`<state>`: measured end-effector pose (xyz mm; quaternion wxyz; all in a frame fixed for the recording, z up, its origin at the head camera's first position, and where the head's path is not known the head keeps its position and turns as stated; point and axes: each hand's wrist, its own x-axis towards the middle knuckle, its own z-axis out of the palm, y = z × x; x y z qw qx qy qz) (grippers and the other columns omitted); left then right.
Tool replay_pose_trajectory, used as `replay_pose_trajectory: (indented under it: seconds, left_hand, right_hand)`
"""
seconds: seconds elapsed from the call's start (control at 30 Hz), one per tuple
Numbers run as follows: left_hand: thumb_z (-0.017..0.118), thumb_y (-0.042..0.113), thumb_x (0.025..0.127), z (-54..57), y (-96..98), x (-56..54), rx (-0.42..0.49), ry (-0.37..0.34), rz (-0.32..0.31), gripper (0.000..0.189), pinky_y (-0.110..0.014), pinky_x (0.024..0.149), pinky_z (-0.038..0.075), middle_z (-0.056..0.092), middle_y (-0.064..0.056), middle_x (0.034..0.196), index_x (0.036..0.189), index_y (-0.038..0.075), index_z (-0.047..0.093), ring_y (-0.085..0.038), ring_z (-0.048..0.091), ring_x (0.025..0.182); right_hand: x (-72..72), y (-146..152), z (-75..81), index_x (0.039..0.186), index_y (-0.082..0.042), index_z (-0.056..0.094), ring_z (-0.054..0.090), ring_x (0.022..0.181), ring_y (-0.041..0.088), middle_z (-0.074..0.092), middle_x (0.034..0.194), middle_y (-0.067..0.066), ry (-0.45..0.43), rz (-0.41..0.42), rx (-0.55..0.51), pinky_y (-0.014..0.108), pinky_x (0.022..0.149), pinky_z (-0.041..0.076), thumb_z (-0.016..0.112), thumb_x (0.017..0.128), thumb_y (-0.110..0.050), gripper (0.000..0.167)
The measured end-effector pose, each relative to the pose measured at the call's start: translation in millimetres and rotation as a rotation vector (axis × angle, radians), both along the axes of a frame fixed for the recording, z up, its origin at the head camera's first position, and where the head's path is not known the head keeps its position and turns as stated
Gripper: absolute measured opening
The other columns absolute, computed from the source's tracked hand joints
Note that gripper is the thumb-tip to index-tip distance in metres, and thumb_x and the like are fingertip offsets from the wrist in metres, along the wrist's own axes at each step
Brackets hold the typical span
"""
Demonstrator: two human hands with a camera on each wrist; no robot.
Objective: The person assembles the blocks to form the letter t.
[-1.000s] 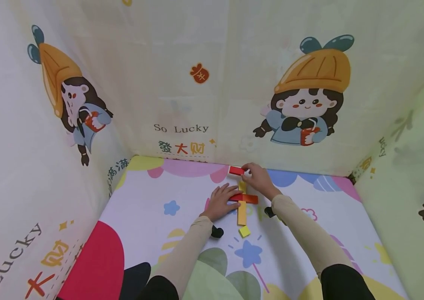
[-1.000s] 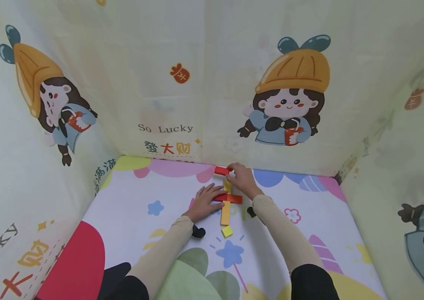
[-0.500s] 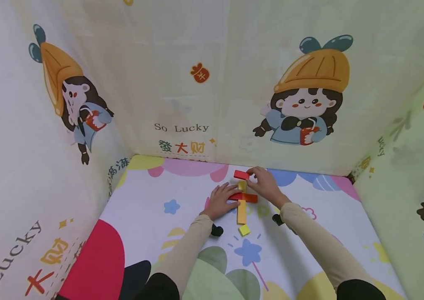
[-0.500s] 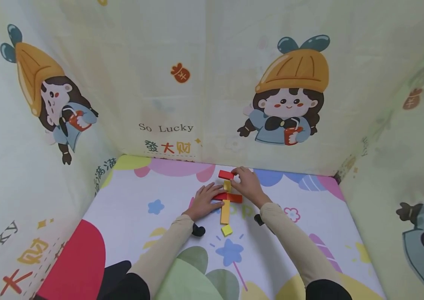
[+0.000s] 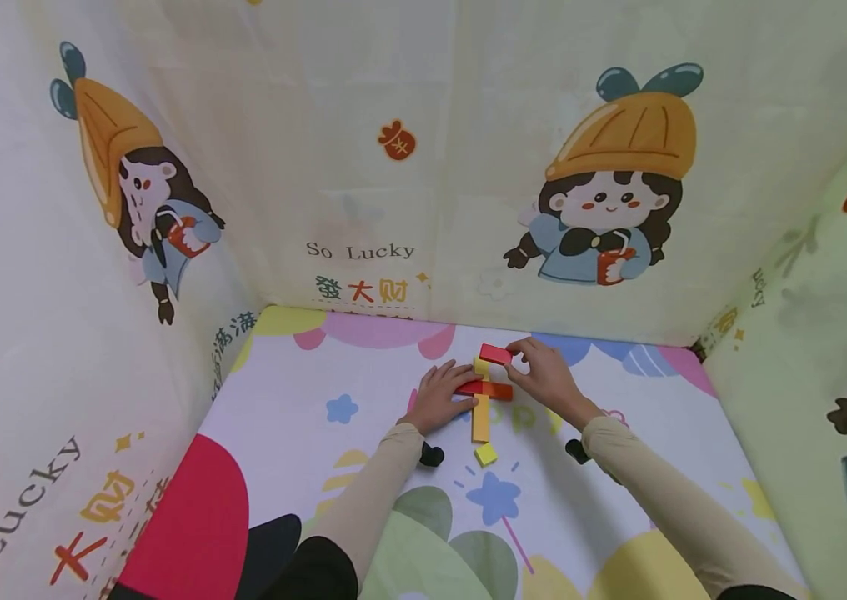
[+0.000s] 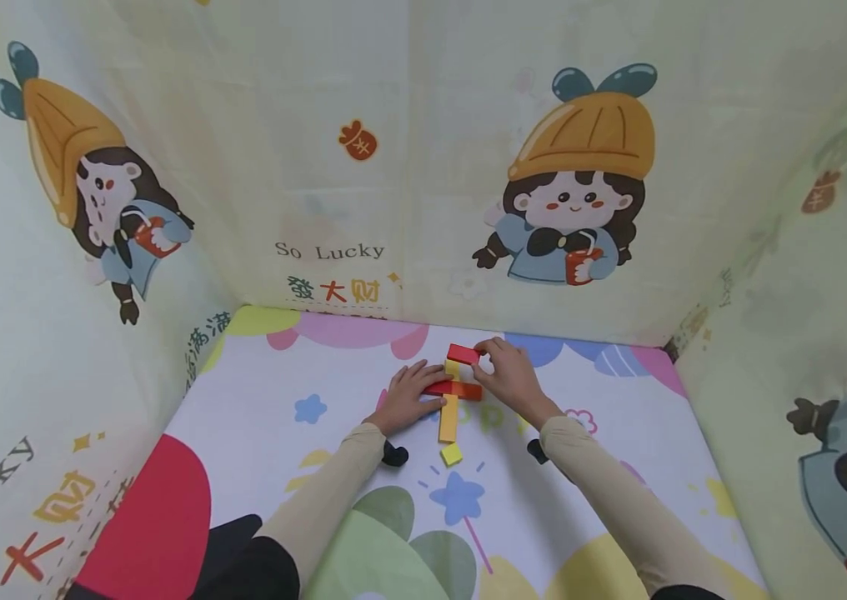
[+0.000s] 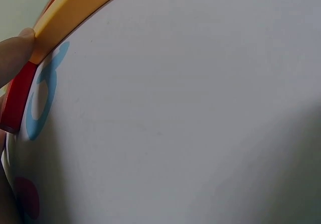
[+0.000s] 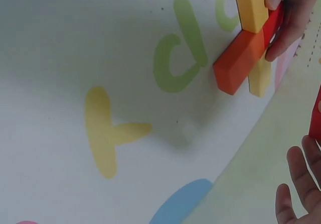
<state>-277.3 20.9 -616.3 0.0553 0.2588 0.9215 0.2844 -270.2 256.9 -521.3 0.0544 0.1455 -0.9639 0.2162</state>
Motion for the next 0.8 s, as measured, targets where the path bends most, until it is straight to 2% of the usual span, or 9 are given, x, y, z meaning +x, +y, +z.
replay_pose_trajectory:
  seconds: [0.2, 0.47, 0.6, 0.8]
  left_hand:
    - [0.060, 0.053, 0.102, 0.5, -0.2, -0.9, 0.008, -0.007, 0.000, 0.057, -0.058, 0.132, 0.012, 0.039, 0.006, 0.168, 0.155, 0.035, 0.049, -0.026, 0.019, 0.163]
    - [0.059, 0.054, 0.102, -3.8, -0.5, -3.0, 0.003, -0.018, 0.009, 0.057, -0.056, 0.132, 0.009, 0.036, 0.009, 0.169, 0.155, 0.039, 0.047, -0.023, 0.016, 0.164]
    - [0.060, 0.054, 0.101, -4.8, -0.8, -2.8, 0.010, -0.018, 0.019, 0.055, -0.056, 0.132, 0.010, 0.037, 0.010, 0.169, 0.154, 0.041, 0.048, -0.023, 0.016, 0.164]
    - [0.058, 0.055, 0.102, -5.8, -0.1, -2.4, 0.017, -0.014, -0.002, 0.056, -0.057, 0.132, 0.009, 0.037, 0.008, 0.169, 0.155, 0.042, 0.047, -0.024, 0.015, 0.164]
  right_hand:
    - [14.2, 2, 3.9, 0.126, -0.008, 0.068, 0.064, 0.103, 0.031, 0.070, 0.120, 0.012, -0.001, -0.001, -0.006, 0.054, 0.093, 0.047, 0.076, 0.093, -0.021, 0.036]
    - [30.2, 3, 1.5, 0.124, -0.010, 0.069, 0.064, 0.102, 0.029, 0.070, 0.119, 0.009, -0.006, 0.005, -0.006, 0.051, 0.096, 0.048, 0.079, 0.092, -0.022, 0.035]
    - [38.2, 6, -0.7, 0.124, -0.011, 0.068, 0.063, 0.100, 0.028, 0.070, 0.118, 0.008, -0.001, 0.019, -0.020, 0.048, 0.092, 0.048, 0.078, 0.092, -0.022, 0.035]
    - [50.8, 14, -4.0, 0.122, -0.012, 0.069, 0.063, 0.094, 0.027, 0.071, 0.114, 0.005, 0.036, 0.029, -0.033, 0.042, 0.085, 0.046, 0.080, 0.091, -0.022, 0.034]
